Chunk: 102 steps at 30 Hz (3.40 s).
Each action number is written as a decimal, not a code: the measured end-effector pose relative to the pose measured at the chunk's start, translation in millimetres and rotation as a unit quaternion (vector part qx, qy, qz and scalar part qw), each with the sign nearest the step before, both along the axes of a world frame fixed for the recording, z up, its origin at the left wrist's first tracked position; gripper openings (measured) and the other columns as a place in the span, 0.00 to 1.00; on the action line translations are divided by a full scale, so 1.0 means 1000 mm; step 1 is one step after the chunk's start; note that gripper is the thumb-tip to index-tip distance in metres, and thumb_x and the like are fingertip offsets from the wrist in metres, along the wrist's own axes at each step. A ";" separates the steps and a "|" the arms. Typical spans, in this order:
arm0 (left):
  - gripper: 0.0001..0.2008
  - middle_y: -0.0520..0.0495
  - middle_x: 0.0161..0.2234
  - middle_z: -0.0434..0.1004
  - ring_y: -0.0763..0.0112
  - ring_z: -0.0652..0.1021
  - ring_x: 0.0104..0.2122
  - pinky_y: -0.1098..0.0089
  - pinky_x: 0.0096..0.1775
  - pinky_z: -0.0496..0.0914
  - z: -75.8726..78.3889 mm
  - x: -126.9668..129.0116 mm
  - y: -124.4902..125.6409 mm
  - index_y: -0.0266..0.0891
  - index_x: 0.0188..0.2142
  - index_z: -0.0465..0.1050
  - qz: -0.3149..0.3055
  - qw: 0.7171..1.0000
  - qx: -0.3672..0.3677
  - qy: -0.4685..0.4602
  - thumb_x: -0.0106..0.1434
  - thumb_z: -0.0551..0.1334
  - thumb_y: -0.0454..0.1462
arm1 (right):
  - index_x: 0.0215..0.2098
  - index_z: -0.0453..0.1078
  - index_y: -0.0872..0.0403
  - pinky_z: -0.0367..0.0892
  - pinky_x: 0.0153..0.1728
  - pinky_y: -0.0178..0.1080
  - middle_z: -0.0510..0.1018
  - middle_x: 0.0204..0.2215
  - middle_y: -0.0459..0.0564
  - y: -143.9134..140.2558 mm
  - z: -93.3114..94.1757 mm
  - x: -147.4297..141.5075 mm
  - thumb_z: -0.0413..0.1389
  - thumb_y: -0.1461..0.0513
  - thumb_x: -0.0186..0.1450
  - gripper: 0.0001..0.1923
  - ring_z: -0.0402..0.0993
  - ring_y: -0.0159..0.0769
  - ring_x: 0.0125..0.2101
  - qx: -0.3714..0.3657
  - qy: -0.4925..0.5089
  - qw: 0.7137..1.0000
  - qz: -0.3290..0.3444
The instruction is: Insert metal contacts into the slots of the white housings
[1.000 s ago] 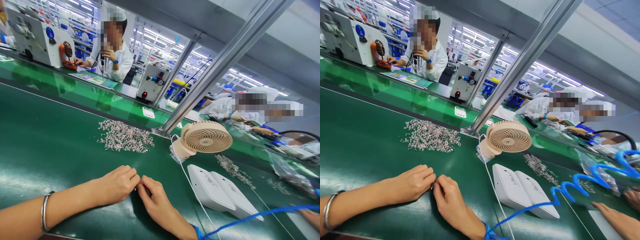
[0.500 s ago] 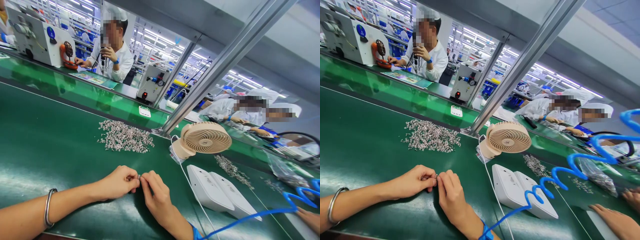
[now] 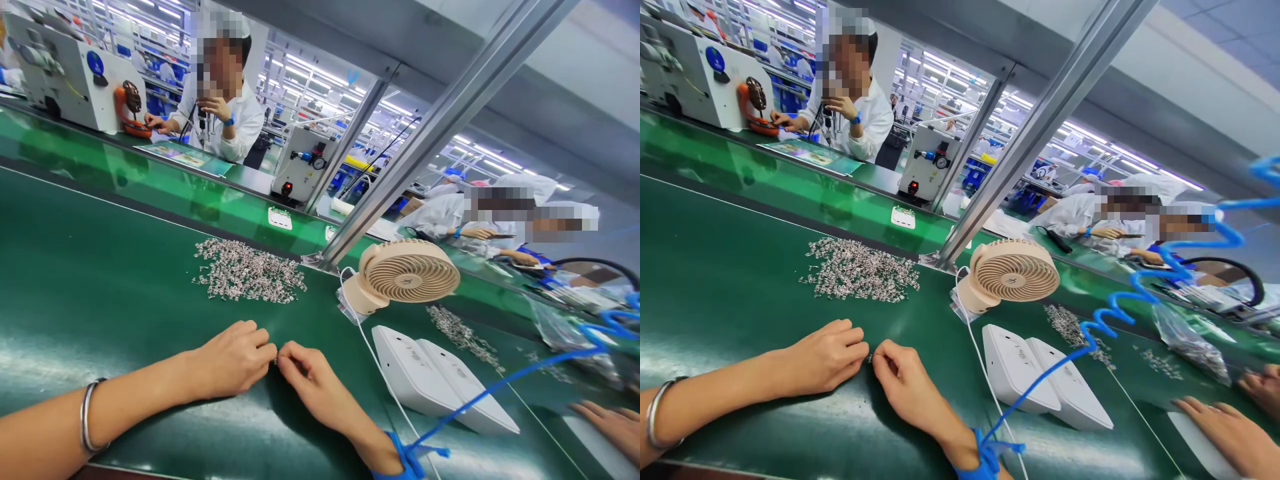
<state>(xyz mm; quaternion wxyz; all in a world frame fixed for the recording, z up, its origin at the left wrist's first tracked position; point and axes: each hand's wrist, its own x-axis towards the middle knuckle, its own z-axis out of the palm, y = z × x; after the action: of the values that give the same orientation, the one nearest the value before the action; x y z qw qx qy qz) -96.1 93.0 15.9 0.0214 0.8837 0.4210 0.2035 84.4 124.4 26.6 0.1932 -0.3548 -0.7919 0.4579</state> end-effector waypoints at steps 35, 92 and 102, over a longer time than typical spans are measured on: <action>0.11 0.42 0.49 0.70 0.51 0.66 0.48 0.54 0.43 0.61 -0.023 -0.035 0.057 0.41 0.32 0.73 0.340 0.934 0.030 -0.105 0.63 0.53 0.38 | 0.44 0.71 0.60 0.59 0.39 0.64 0.65 0.52 0.71 0.027 -0.030 0.116 0.49 0.40 0.58 0.34 0.64 0.67 0.47 0.478 -0.282 0.698 -0.452; 0.39 0.30 0.58 0.60 0.44 0.69 0.46 0.57 0.40 0.59 -0.002 0.042 -0.083 0.35 0.52 0.67 0.310 0.933 0.104 0.147 0.48 0.63 0.59 | 0.32 0.71 0.56 0.63 0.32 0.39 0.69 0.25 0.52 0.053 -0.035 -0.002 0.44 0.67 0.63 0.14 0.67 0.37 0.29 0.338 -0.132 0.925 -0.116; 0.36 0.34 0.59 0.59 0.50 0.68 0.46 0.59 0.39 0.55 -0.010 0.045 -0.079 0.31 0.56 0.63 0.336 0.918 0.138 0.156 0.60 0.52 0.57 | 0.28 0.68 0.55 0.63 0.26 0.34 0.73 0.22 0.46 0.043 -0.027 -0.006 0.49 0.62 0.57 0.07 0.67 0.31 0.23 0.156 0.006 0.978 -0.138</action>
<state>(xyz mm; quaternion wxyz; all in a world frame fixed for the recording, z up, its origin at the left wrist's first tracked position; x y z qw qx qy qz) -50.7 14.5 5.7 -0.2366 0.7046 0.6591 0.1148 78.6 166.9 -0.2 0.3119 -0.4235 -0.7959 0.2998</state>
